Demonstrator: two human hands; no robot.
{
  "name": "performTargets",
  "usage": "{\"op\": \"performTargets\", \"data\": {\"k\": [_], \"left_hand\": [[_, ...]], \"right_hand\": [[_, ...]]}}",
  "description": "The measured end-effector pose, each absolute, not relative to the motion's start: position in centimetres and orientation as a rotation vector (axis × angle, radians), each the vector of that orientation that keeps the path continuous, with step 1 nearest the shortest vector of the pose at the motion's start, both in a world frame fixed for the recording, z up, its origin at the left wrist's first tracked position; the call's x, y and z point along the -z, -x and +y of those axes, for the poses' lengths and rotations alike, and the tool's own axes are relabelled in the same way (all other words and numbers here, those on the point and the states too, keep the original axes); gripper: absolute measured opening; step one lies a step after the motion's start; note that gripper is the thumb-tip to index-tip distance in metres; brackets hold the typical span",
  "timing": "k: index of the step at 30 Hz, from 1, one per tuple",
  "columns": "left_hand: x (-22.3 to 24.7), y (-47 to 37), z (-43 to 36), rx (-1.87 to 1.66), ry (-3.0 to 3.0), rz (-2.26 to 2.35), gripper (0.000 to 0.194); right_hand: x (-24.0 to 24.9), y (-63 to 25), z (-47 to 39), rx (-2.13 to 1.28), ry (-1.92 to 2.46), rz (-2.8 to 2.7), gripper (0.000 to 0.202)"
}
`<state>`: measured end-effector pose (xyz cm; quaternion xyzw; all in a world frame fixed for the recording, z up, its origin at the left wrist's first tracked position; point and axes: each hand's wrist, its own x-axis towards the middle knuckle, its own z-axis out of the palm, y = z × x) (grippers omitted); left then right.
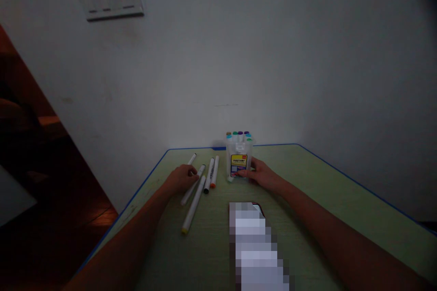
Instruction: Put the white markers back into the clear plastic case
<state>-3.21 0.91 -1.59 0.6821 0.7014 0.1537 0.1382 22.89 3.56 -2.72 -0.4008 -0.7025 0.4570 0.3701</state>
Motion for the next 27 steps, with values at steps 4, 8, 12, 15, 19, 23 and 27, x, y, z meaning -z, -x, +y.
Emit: {"op": "performTargets", "data": {"k": [4,8,12,15,19,23,27], "left_hand": [[1.6,3.1,0.9,-0.452,-1.976,2.02,0.03],[1.6,3.1,0.9,-0.449,-1.978,2.02,0.03],[1.6,3.1,1.1,-0.427,-1.968,2.017,0.033],[1.6,3.1,1.3,-0.398,-1.989,2.004,0.036],[1.3,2.9,1.3,-0.353,-2.014,1.994,0.04],[1.0,2.7,1.0,-0.33,-2.025,1.959,0.044],[1.0,2.8,1.0,-0.349,-2.018,1.955,0.044]], "right_hand": [[3.1,-23.0,3.8,-1.165,1.006,-1.819,0.043],[3.2,-23.0,4.0,-1.146,0.995,-1.822,0.043],[3.1,-23.0,3.9,-1.154,0.989,-1.811,0.042],[2.9,-23.0,3.8,-1.224,0.971,-1.797,0.04],[2.8,-22.9,3.8,-1.312,0.966,-1.769,0.037],[2.5,-22.9,3.5,-1.27,0.97,-1.818,0.039],[2.2,-22.8,3.2,-1.274,0.968,-1.823,0.042]]}}
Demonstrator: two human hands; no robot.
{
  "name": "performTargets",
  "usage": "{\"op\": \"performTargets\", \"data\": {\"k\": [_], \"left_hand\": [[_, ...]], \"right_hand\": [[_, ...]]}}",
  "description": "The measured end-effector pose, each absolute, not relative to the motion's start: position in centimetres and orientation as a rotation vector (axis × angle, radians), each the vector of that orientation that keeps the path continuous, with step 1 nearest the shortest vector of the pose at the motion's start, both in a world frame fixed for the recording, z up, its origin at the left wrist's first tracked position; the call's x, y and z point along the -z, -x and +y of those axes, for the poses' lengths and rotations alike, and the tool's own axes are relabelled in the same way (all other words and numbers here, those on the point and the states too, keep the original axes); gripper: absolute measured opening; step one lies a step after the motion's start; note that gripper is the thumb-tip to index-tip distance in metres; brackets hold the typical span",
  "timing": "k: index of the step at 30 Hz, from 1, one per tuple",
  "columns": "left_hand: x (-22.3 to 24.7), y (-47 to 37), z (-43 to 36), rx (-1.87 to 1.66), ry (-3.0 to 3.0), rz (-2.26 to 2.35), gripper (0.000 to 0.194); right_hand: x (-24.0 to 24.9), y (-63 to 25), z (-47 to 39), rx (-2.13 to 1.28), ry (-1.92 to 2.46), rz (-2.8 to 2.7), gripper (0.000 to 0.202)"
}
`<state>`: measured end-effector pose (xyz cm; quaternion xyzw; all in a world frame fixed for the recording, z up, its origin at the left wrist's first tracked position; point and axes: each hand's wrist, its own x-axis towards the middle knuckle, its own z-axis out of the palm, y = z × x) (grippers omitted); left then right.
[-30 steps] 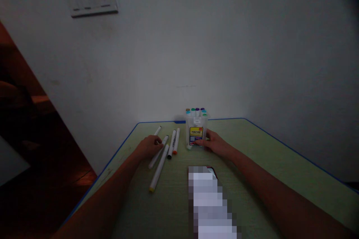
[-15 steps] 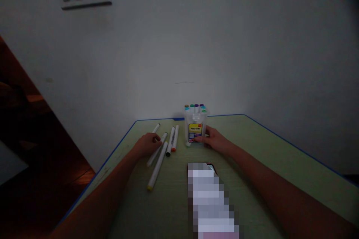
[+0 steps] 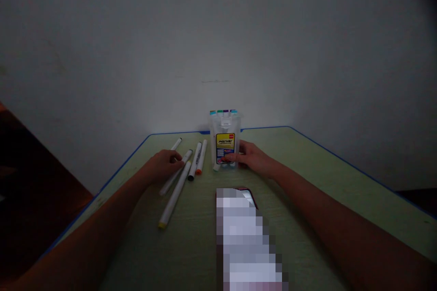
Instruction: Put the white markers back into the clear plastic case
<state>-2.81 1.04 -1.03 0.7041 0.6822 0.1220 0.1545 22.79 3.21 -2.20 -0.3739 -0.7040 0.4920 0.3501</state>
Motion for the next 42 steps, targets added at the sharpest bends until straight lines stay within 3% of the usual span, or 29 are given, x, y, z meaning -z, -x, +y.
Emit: {"op": "performTargets", "data": {"k": [30,38,42], "left_hand": [[1.3,3.0,1.2,-0.371,-2.01,1.948,0.037],[0.1,0.9,0.0,-0.945,-2.061,1.757,0.049],[-0.3,-1.1,-1.0,-0.929,-2.092,1.484,0.053]], "right_hand": [[2.1,-22.7,3.0,-1.275,0.954,-1.818,0.042],[1.8,-22.0,2.4,-1.357,0.871,-1.859,0.04],[1.6,-21.5,2.0,-1.41,0.85,-1.878,0.04]]}}
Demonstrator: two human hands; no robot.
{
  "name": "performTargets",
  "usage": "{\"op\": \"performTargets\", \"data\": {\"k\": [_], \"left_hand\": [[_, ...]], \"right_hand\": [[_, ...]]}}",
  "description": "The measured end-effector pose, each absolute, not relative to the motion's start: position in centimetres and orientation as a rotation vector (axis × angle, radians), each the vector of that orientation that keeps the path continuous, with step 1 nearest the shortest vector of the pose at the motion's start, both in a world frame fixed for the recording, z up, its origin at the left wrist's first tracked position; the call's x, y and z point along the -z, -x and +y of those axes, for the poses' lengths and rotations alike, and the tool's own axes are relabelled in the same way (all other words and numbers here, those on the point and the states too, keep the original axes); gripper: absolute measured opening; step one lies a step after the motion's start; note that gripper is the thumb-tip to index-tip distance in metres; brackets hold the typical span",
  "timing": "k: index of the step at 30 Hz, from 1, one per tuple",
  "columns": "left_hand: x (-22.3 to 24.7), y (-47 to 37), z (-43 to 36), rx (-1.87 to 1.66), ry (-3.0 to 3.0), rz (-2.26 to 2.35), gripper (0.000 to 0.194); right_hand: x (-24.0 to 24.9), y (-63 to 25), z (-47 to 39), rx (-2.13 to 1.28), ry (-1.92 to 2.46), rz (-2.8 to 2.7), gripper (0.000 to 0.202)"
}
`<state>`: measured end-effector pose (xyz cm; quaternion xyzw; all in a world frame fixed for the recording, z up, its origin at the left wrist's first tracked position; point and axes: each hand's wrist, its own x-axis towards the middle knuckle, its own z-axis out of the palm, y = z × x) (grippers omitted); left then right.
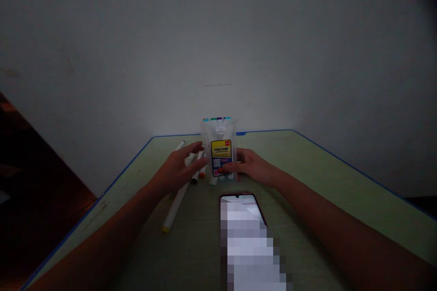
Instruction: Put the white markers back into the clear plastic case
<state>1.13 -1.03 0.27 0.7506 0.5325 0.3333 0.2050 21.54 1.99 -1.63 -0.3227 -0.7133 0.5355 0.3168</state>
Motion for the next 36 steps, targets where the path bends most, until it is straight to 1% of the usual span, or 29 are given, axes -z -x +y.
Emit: {"op": "performTargets", "data": {"k": [5,24,36], "left_hand": [[-0.3,-1.66,-1.34,-0.95,-2.029,1.315,0.05],[-0.17,-1.37,-0.96,-0.952,-1.975,1.369,0.057],[-0.42,-1.45,-1.3,-0.924,-1.992,1.383,0.056]], "right_hand": [[1.6,-21.24,1.81,-1.43,0.826,-1.912,0.038],[1.39,-21.17,1.8,-1.454,0.841,-1.899,0.035],[1.41,-21.06,1.75,-1.443,0.831,-1.901,0.038]]}}
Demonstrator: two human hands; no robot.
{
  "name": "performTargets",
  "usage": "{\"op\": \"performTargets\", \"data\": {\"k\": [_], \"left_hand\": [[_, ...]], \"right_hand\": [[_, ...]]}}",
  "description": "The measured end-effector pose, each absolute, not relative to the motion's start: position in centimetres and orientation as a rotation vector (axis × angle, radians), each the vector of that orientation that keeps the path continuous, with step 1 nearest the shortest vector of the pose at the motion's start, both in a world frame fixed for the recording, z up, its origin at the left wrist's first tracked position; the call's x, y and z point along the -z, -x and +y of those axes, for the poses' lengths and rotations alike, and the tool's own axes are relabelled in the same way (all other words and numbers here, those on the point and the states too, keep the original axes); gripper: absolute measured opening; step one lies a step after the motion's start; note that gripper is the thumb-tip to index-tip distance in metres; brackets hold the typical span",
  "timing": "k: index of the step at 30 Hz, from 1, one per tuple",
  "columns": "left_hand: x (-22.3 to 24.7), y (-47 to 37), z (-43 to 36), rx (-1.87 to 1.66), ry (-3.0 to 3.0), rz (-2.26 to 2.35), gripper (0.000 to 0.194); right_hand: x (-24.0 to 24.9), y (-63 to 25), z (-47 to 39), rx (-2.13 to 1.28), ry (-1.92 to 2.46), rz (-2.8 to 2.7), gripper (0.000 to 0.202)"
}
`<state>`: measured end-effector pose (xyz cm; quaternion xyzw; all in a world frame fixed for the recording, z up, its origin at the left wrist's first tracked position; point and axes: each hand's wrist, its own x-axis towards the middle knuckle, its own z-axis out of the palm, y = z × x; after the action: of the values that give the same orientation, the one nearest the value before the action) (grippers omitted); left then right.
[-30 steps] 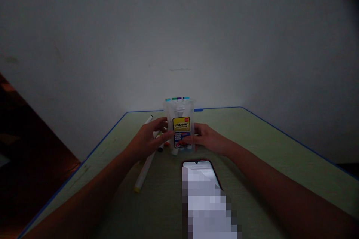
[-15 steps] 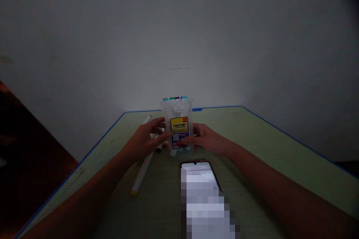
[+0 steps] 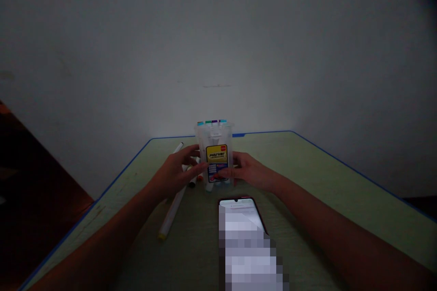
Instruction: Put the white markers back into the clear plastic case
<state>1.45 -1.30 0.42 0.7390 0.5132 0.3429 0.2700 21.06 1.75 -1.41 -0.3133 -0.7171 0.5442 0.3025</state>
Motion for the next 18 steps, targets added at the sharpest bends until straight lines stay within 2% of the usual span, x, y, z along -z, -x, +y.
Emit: {"op": "performTargets", "data": {"k": [4,10,18], "left_hand": [[-0.5,-1.4,-1.3,-0.867,-2.044,1.417,0.058],[0.2,0.7,-0.3,-0.903,-2.084,1.637,0.051],[1.8,2.4,0.5,-0.635,-2.036,1.85,0.05]], "right_hand": [[1.7,-21.1,2.0,-1.362,0.863,-1.903,0.042],[2.4,-21.9,2.9,-1.277,0.936,-1.883,0.045],[2.3,-22.6,3.4,-1.177,0.982,-1.82,0.046]]}}
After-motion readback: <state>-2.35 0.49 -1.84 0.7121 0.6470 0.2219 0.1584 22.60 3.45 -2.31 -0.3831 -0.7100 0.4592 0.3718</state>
